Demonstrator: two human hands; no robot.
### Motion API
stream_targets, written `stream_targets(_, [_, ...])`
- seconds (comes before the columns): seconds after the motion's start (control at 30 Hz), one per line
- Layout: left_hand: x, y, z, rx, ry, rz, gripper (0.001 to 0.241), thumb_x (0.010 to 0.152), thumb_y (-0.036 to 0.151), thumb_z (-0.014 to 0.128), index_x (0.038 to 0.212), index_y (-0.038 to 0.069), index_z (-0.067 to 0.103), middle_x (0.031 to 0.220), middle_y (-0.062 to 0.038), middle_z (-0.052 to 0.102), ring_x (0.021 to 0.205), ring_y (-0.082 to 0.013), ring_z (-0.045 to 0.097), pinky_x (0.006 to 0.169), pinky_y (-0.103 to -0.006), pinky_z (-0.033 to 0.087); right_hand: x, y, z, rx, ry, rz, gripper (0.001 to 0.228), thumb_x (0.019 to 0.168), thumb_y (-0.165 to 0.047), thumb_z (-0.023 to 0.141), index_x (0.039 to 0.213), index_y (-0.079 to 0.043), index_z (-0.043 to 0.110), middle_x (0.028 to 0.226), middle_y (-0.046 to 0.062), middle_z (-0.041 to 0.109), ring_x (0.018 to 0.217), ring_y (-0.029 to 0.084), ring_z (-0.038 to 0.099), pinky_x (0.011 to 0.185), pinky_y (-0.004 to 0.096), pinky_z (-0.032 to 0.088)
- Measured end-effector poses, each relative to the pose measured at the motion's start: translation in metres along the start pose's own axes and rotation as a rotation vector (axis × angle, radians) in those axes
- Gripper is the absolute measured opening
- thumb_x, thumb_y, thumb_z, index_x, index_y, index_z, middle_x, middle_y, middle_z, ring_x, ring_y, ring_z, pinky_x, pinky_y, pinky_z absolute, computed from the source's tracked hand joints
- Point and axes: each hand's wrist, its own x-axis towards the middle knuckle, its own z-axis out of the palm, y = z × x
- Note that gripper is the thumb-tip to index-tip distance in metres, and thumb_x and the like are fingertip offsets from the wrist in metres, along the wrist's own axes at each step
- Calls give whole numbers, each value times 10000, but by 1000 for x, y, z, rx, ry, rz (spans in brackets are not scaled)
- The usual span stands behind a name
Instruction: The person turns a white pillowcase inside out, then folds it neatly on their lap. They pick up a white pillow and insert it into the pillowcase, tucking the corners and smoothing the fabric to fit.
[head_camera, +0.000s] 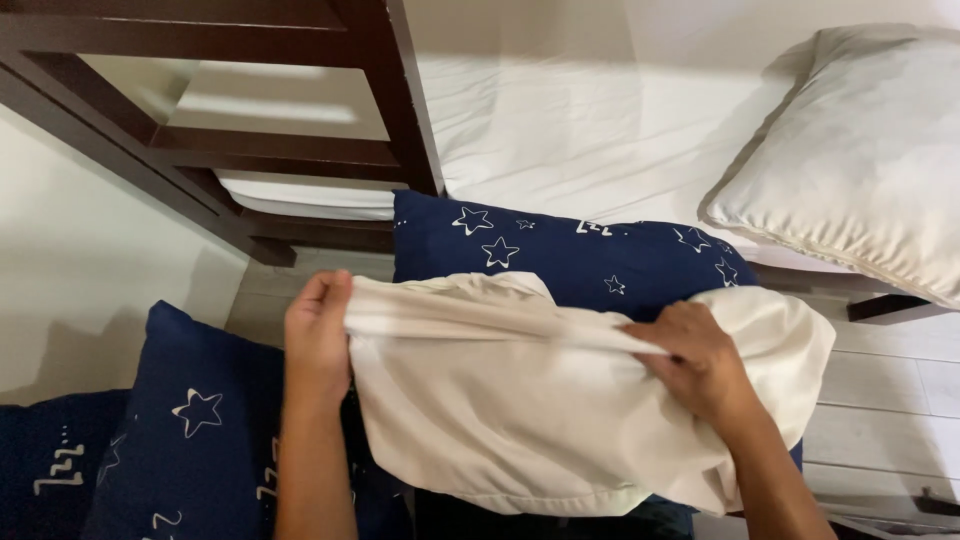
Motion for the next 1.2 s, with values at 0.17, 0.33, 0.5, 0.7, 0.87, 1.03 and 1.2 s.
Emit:
stream_targets(0.17, [-29, 31, 44, 796, -20, 575, 252, 966, 200, 697, 1114, 3, 644, 1084, -129, 608, 965, -244, 602, 850, -372, 524, -14, -42, -2, -137, -84, 39, 442, 680, -38, 809, 1080, -226, 817, 706, -50, 573, 728, 139, 519, 847, 305, 418])
stream_targets(0.33, [-55, 50, 80, 827, -564, 805, 358, 937, 237, 688, 1279, 129, 681, 1337, -24, 609, 1201, -221, 572, 1092, -423, 415, -24, -66, 7, -99, -128, -17, 218, 732, -151, 825, 937, -222, 852, 685, -79, 571, 678, 108, 499, 865, 308, 428])
stream_targets(0.5, [-44, 44, 79, 773, -548, 564, 215, 970, 166, 626, 1161, 103, 704, 970, -11, 695, 805, -146, 595, 758, -307, 462, -43, -76, -6, -23, -198, -12, 302, 682, -131, 826, 946, -271, 864, 688, -64, 600, 663, 118, 531, 737, 272, 485])
stream_targets(0.7, [-41, 59, 54, 232, -455, 166, 187, 989, 85, 621, 1171, 43, 631, 790, 3, 599, 643, -77, 484, 581, -225, 415, -54, -73, -45, 57, -167, 153, 383, 605, -88, 858, 958, -235, 867, 709, -67, 629, 638, 102, 582, 591, 246, 502])
stream_targets(0.87, [-64, 64, 92, 638, -658, 537, 329, 884, 220, 746, 1179, 81, 704, 1130, -44, 715, 1006, -188, 655, 887, -321, 517, -43, -89, -42, 106, -195, 116, 319, 652, -120, 844, 946, -238, 881, 724, -63, 607, 676, 111, 543, 636, 245, 474])
stream_targets(1.03, [-59, 57, 93, 869, -716, 101, 304, 958, 250, 606, 1221, 148, 720, 1100, 9, 753, 762, -124, 661, 730, -266, 527, -40, -71, -59, -121, -188, -2, 514, 658, -176, 884, 1161, -168, 777, 942, -45, 799, 857, 113, 708, 799, 241, 618])
stream_targets(1.2, [-43, 65, 51, -137, -455, -79, 143, 979, 22, 633, 1116, 31, 675, 922, -73, 674, 687, -105, 569, 597, -233, 493, -35, -28, -90, -390, -193, 177, 693, 620, -265, 915, 1275, -229, 692, 997, -31, 792, 1040, 157, 691, 1104, 426, 397])
